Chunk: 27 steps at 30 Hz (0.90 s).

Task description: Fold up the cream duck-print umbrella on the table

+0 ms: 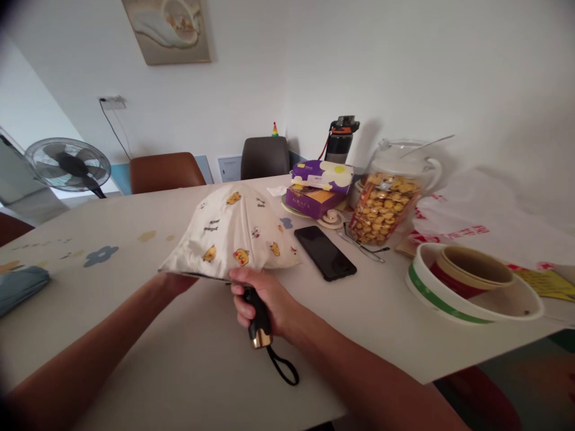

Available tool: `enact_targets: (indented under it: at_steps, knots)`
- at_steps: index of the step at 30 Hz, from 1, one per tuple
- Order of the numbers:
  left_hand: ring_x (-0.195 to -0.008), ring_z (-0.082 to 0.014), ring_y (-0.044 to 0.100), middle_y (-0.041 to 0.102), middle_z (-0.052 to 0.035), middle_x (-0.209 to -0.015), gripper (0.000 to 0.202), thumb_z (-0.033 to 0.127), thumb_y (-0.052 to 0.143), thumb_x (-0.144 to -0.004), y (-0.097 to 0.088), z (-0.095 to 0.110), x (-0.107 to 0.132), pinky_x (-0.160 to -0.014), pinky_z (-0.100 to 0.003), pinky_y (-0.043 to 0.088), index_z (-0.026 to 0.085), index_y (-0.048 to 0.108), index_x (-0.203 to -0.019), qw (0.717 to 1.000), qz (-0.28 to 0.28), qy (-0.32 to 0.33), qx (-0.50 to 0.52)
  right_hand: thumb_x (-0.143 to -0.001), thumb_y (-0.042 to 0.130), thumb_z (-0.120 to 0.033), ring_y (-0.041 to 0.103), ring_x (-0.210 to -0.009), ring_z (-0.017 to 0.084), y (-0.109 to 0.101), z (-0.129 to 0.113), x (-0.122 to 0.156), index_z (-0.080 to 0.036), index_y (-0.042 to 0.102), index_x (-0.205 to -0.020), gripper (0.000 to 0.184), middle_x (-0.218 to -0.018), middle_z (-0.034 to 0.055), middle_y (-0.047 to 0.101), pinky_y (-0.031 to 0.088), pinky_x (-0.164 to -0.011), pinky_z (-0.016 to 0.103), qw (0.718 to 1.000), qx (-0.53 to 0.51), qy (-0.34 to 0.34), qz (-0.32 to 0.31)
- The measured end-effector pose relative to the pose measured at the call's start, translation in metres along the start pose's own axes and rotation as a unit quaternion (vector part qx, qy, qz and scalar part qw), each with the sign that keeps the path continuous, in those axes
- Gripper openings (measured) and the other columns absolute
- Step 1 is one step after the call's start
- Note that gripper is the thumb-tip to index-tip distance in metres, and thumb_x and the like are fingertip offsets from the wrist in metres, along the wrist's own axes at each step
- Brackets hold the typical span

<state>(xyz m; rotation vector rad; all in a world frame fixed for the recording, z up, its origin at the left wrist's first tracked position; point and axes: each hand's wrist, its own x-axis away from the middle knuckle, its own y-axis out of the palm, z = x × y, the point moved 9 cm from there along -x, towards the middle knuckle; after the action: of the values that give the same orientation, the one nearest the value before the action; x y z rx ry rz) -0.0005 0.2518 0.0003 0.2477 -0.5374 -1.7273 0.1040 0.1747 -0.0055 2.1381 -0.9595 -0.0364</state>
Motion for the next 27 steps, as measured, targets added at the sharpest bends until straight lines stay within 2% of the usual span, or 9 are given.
enact_targets:
  at_steps: [3, 6, 9, 12, 15, 20, 23, 25, 27]
  knots:
    - [-0.082, -0.0223, 0.063, 0.068, -0.0072, -0.091, 0.036, 0.043, 0.053, -0.081, -0.010, 0.031, 0.002, -0.069, -0.034, 0.052, 0.018, 0.061, -0.105, 1.000, 0.000, -0.009, -0.012, -0.077, 0.056, -0.035, 0.030, -0.029, 0.004, -0.011, -0.013, 0.003, -0.019, 0.039, -0.065, 0.026, -0.041, -0.0101, 0.038, 0.029, -0.035, 0.019, 0.998, -0.011, -0.031, 0.060]
    - [-0.077, -0.0252, 0.063, 0.067, -0.0132, -0.087, 0.054, 0.059, 0.048, -0.078, -0.013, 0.036, 0.007, -0.062, -0.036, 0.054, 0.012, 0.062, -0.101, 0.996, -0.009, -0.069, -0.062, -0.077, 0.055, -0.037, 0.031, -0.030, 0.004, -0.013, -0.016, 0.006, -0.019, 0.039, -0.066, 0.026, -0.043, -0.0097, 0.039, 0.031, -0.036, 0.020, 0.996, -0.003, -0.035, 0.081]
    - [-0.070, -0.0203, 0.062, 0.066, -0.0110, -0.084, 0.039, 0.045, 0.062, -0.074, -0.016, 0.033, 0.008, -0.055, -0.030, 0.053, 0.013, 0.062, -0.095, 0.985, 0.020, -0.067, -0.156, -0.078, 0.053, -0.037, 0.033, -0.030, 0.005, -0.014, -0.015, 0.007, -0.019, 0.041, -0.066, 0.025, -0.044, -0.0084, 0.042, 0.032, -0.036, 0.021, 0.995, 0.010, -0.030, 0.096]
    - [-0.044, -0.0081, 0.048, 0.057, -0.0019, -0.060, 0.025, 0.035, 0.067, -0.071, -0.017, 0.035, 0.007, -0.038, -0.019, 0.040, 0.013, 0.056, -0.074, 0.975, 0.059, -0.023, -0.214, -0.079, 0.050, -0.038, 0.031, -0.029, 0.006, -0.017, -0.016, 0.008, -0.019, 0.040, -0.064, 0.026, -0.041, -0.0084, 0.039, 0.031, -0.035, 0.021, 0.992, 0.014, -0.031, 0.121]
    - [-0.033, -0.0015, 0.029, 0.038, 0.0061, -0.045, 0.034, 0.038, 0.066, -0.072, -0.012, 0.038, 0.002, -0.032, -0.016, 0.021, 0.016, 0.043, -0.060, 0.970, 0.057, 0.030, -0.233, -0.079, 0.051, -0.037, 0.028, -0.028, 0.005, -0.023, -0.026, 0.011, -0.019, 0.039, -0.060, 0.029, -0.040, -0.0087, 0.036, 0.029, -0.033, 0.020, 0.986, -0.002, -0.070, 0.152]
    - [-0.035, -0.0026, 0.031, 0.037, 0.0061, -0.044, 0.036, 0.042, 0.061, -0.076, -0.012, 0.012, -0.008, -0.034, -0.017, 0.021, 0.016, 0.043, -0.059, 0.968, 0.028, 0.024, -0.247, -0.080, 0.047, -0.040, 0.025, -0.028, 0.005, -0.022, -0.026, 0.010, -0.019, 0.037, -0.051, 0.037, -0.034, -0.0082, 0.029, 0.027, -0.032, 0.019, 0.992, -0.022, -0.055, 0.113]
    - [-0.039, -0.0047, 0.040, 0.044, 0.0047, -0.047, 0.027, 0.037, 0.061, -0.076, -0.015, -0.005, -0.008, -0.040, -0.018, 0.032, 0.016, 0.049, -0.063, 0.981, 0.010, -0.007, -0.195, -0.079, 0.049, -0.039, 0.025, -0.027, 0.005, -0.018, -0.028, 0.010, -0.019, 0.036, -0.051, 0.037, -0.036, -0.0085, 0.028, 0.027, -0.031, 0.019, 0.994, -0.030, -0.054, 0.085]
    - [-0.056, -0.0088, 0.054, 0.058, 0.0005, -0.063, 0.011, 0.024, 0.064, -0.071, -0.010, -0.009, -0.005, -0.057, -0.022, 0.046, 0.015, 0.058, -0.072, 0.991, -0.034, -0.017, -0.131, -0.078, 0.052, -0.036, 0.025, -0.027, 0.004, -0.017, -0.035, 0.012, -0.019, 0.035, -0.052, 0.036, -0.038, -0.0088, 0.031, 0.027, -0.031, 0.018, 0.993, -0.050, -0.077, 0.074]
    - [-0.081, -0.0158, 0.061, 0.065, -0.0043, -0.082, 0.011, 0.012, 0.064, -0.065, 0.000, -0.007, -0.001, -0.078, -0.031, 0.048, 0.014, 0.064, -0.075, 0.993, -0.089, -0.009, -0.077, -0.076, 0.054, -0.034, 0.025, -0.026, 0.003, -0.015, -0.042, 0.014, -0.019, 0.034, -0.052, 0.035, -0.040, -0.0090, 0.033, 0.028, -0.031, 0.017, 0.992, -0.074, -0.092, 0.055]
